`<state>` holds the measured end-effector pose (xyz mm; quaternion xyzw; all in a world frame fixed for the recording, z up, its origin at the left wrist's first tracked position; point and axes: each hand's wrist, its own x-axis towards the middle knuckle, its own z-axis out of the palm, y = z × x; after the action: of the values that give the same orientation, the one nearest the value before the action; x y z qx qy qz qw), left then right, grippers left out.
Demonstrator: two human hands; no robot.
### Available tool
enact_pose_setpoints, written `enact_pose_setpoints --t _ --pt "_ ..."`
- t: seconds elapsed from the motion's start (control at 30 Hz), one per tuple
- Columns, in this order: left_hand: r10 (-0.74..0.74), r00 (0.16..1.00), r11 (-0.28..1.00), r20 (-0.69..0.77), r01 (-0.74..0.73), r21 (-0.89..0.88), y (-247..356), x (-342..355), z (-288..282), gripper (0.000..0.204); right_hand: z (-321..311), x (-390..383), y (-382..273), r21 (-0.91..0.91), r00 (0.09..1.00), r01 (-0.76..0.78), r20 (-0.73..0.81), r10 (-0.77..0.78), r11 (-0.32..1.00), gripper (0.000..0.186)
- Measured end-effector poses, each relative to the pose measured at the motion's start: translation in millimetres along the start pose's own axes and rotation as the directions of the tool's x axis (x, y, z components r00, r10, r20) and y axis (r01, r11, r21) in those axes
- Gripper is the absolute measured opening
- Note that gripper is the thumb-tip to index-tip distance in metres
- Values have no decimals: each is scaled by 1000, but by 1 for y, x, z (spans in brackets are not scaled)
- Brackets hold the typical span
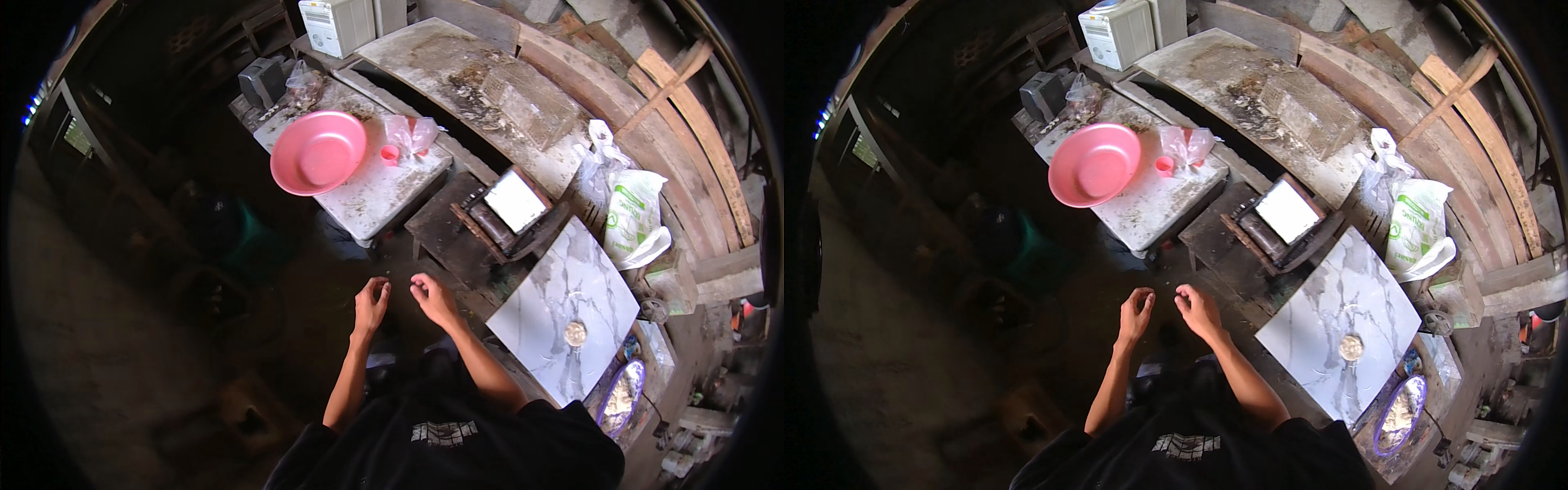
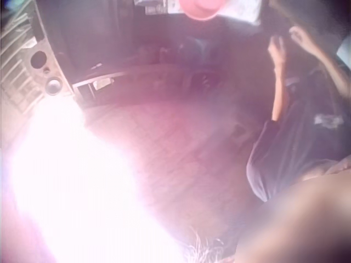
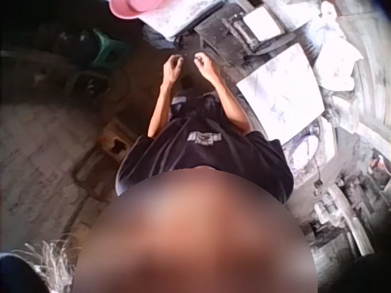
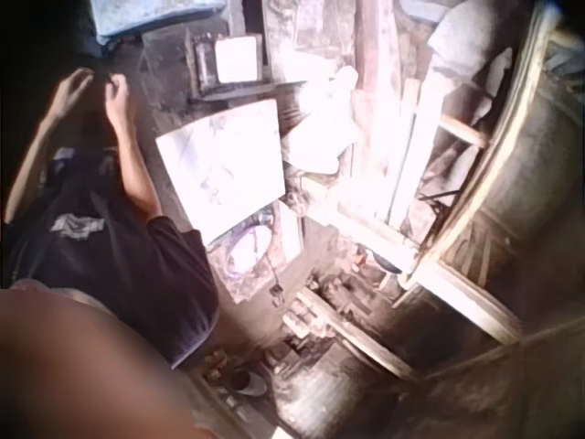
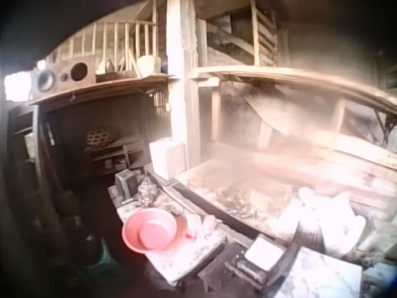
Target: The person kneads a piece of dough by hand on a white tiled surface, occasionally picking up a small red cup.
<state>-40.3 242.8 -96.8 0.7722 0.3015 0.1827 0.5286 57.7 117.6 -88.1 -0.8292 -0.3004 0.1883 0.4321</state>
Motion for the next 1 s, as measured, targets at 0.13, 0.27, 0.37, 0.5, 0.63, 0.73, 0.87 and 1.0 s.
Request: enact_pose_setpoints --t 0.13,0.27,0.37,0.5,0.63,0.73,0.87,1.0 --pt "-81 997 991 -7 80 -107 -7 13 -8 18 4 22 1 35 998 -69 -8 70 997 21" --pt "-72 997 988 -3 71 -135 -15 30 1 18 3 42 16 9 992 -127 0 127 992 26" --pt "-53 999 997 6 53 -61 -22 45 6 19 8 58 20 3 984 -176 15 176 984 30" --pt "-63 998 997 24 62 47 -23 63 1 19 39 85 34 -15 989 -142 -44 141 990 39" --pt "-54 998 993 14 52 108 -25 71 -1 17 56 106 39 -85 978 -206 -41 203 975 53" --pt "20 998 979 56 -31 199 -32 84 -1 18 64 124 43 -150 965 -254 -113 238 956 59" --pt "78 994 936 80 -101 338 -42 105 2 22 72 135 49 -182 940 -327 -161 300 927 65" --pt "125 989 925 81 -145 352 -38 121 -2 21 84 141 54 -276 925 -368 -204 320 888 57"
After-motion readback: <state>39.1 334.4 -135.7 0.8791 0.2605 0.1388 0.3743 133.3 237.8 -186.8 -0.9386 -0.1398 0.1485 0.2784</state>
